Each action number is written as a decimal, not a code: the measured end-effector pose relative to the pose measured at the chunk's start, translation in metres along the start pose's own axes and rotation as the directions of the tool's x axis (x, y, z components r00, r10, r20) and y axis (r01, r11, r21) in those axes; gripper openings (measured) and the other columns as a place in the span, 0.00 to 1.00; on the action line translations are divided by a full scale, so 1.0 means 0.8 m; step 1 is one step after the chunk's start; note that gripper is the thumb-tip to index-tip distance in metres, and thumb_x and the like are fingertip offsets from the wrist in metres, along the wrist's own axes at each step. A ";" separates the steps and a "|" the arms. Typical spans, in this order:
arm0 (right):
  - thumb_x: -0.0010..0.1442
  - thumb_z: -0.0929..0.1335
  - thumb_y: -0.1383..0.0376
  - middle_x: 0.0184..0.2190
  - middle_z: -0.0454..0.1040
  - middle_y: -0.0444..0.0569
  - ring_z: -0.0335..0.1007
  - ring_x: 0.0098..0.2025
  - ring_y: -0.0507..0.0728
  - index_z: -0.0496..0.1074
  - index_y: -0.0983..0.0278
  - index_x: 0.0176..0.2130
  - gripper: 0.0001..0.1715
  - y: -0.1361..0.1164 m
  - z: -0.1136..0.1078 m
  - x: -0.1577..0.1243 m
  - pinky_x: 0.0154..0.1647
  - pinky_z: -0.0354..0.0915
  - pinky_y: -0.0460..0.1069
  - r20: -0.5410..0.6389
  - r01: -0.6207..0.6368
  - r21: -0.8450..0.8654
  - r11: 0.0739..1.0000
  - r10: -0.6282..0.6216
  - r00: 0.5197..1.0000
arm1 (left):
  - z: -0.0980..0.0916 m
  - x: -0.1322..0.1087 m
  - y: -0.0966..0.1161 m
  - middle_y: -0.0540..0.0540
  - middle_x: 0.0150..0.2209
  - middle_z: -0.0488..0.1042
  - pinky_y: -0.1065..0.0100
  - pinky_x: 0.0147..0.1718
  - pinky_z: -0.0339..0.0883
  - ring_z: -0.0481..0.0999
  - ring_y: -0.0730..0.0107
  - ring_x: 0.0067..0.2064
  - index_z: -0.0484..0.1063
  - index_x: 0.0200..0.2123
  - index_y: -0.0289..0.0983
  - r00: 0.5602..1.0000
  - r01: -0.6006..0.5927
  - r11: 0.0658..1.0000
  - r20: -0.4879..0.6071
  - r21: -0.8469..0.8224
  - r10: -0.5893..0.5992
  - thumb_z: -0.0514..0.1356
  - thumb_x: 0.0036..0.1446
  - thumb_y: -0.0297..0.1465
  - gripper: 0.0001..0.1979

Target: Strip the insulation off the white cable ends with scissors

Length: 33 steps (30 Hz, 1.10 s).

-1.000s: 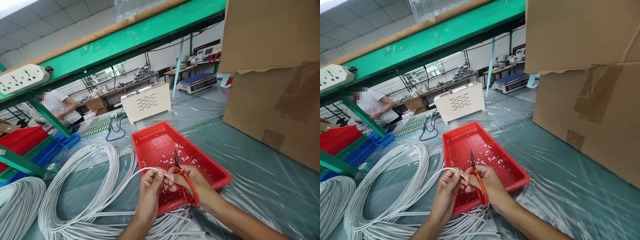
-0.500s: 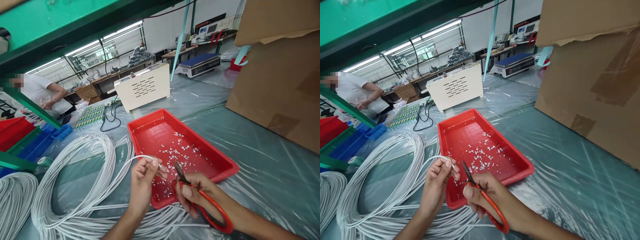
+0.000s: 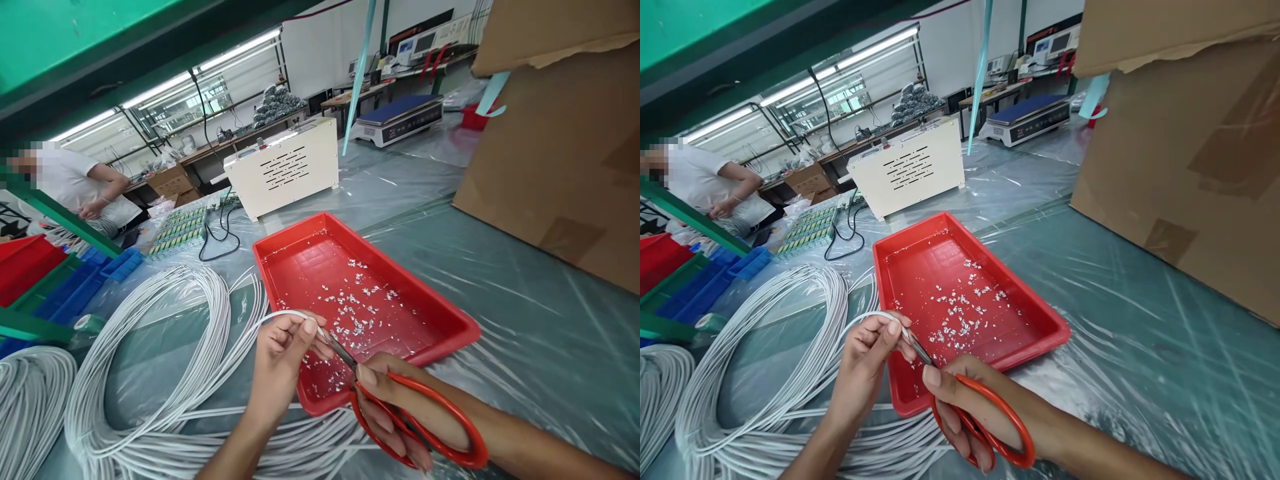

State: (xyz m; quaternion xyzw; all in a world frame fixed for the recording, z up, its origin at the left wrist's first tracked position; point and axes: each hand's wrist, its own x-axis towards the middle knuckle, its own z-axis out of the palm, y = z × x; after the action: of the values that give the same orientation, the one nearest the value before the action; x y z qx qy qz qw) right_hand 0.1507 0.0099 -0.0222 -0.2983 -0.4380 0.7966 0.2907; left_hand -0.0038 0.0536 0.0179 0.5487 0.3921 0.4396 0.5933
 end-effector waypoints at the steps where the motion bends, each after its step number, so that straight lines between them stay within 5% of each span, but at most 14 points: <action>1: 0.53 0.58 0.42 0.11 0.61 0.42 0.54 0.08 0.43 0.58 0.67 0.16 0.33 -0.002 0.001 0.000 0.07 0.51 0.37 -0.002 -0.003 0.006 1.000 0.003 1.000 | 0.000 0.000 0.000 0.50 0.22 0.72 0.76 0.27 0.64 0.70 0.78 0.23 0.71 0.29 0.33 1.000 0.000 1.000 0.003 0.005 0.000 0.56 0.55 0.27 0.06; 20: 0.54 0.58 0.44 0.08 0.59 0.40 0.51 0.06 0.43 0.58 0.67 0.15 0.32 -0.003 0.000 0.000 0.04 0.49 0.37 0.023 -0.040 0.092 0.995 0.038 0.999 | -0.004 0.001 0.007 0.48 0.23 0.74 0.74 0.26 0.65 0.74 0.73 0.24 0.73 0.32 0.33 0.999 0.003 0.998 0.049 0.056 -0.005 0.56 0.55 0.28 0.07; 33: 0.52 0.60 0.45 0.13 0.59 0.40 0.51 0.10 0.44 0.58 0.66 0.18 0.29 0.019 0.006 0.003 0.08 0.47 0.39 -0.123 0.136 -0.125 0.983 -0.152 0.981 | 0.007 -0.008 0.005 0.52 0.20 0.71 0.78 0.25 0.63 0.70 0.79 0.22 0.71 0.30 0.33 0.999 0.043 0.995 -0.026 -0.092 -0.045 0.55 0.55 0.28 0.06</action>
State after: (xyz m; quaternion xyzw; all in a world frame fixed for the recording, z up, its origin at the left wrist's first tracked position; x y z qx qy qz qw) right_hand 0.1428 0.0022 -0.0341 -0.3343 -0.4839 0.7250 0.3583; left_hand -0.0011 0.0459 0.0224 0.5058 0.3918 0.4517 0.6218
